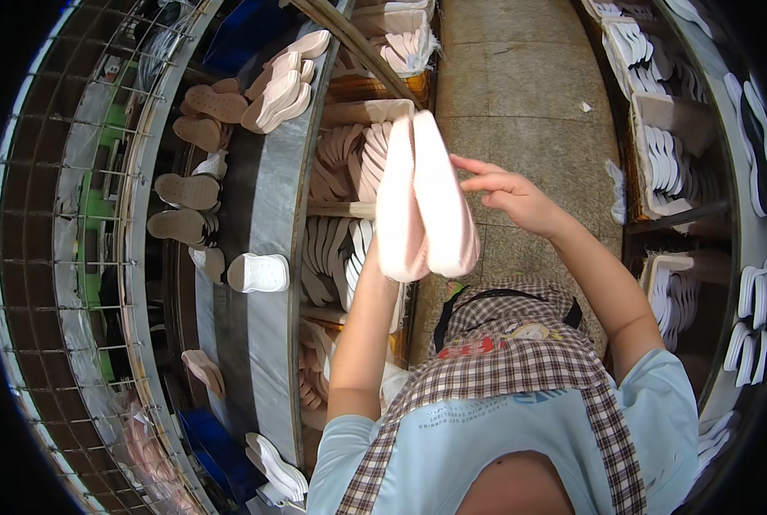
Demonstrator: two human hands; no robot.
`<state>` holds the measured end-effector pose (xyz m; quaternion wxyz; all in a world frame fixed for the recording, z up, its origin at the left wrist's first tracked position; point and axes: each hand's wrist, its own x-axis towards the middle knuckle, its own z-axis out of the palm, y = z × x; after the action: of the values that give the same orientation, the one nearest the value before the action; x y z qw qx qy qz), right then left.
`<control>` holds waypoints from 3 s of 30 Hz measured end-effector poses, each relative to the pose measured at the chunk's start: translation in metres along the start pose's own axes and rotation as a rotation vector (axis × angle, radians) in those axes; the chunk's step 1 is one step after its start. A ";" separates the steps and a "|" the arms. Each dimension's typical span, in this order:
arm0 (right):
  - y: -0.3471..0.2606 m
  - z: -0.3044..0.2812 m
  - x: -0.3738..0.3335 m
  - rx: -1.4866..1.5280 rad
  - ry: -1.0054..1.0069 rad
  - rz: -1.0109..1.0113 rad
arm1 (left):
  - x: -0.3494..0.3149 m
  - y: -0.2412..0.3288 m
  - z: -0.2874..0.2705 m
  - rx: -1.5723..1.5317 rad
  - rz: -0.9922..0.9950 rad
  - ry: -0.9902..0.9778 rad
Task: The person repeatedly picks up stacks of pink and white slippers from a metal shelf, turns them over to inspect the soles, and places them into a yellow basket. The person handles the slippers by hand without using any tools.
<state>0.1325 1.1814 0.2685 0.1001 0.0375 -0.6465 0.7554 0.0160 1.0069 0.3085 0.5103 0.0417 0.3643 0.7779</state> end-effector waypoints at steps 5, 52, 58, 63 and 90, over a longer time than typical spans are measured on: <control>0.005 0.039 -0.006 0.308 0.164 0.186 | 0.007 -0.011 -0.012 0.263 0.270 0.151; 0.051 0.273 0.016 -0.065 -0.371 0.081 | -0.312 0.074 -0.162 -0.349 0.899 0.124; 0.076 0.333 0.001 -0.114 -0.452 0.265 | -0.448 0.117 -0.250 0.087 0.814 0.914; 0.092 0.375 -0.007 -0.197 -0.487 0.289 | -0.483 0.139 -0.335 0.353 0.608 1.192; 0.103 0.415 -0.043 -0.497 -0.125 0.402 | -0.643 0.286 -0.629 1.291 0.624 1.589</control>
<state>0.1238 0.7540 0.2273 -0.0852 -0.0701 -0.8104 0.5754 -0.1709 0.0864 0.2201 -0.2136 -0.1235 0.9081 0.3382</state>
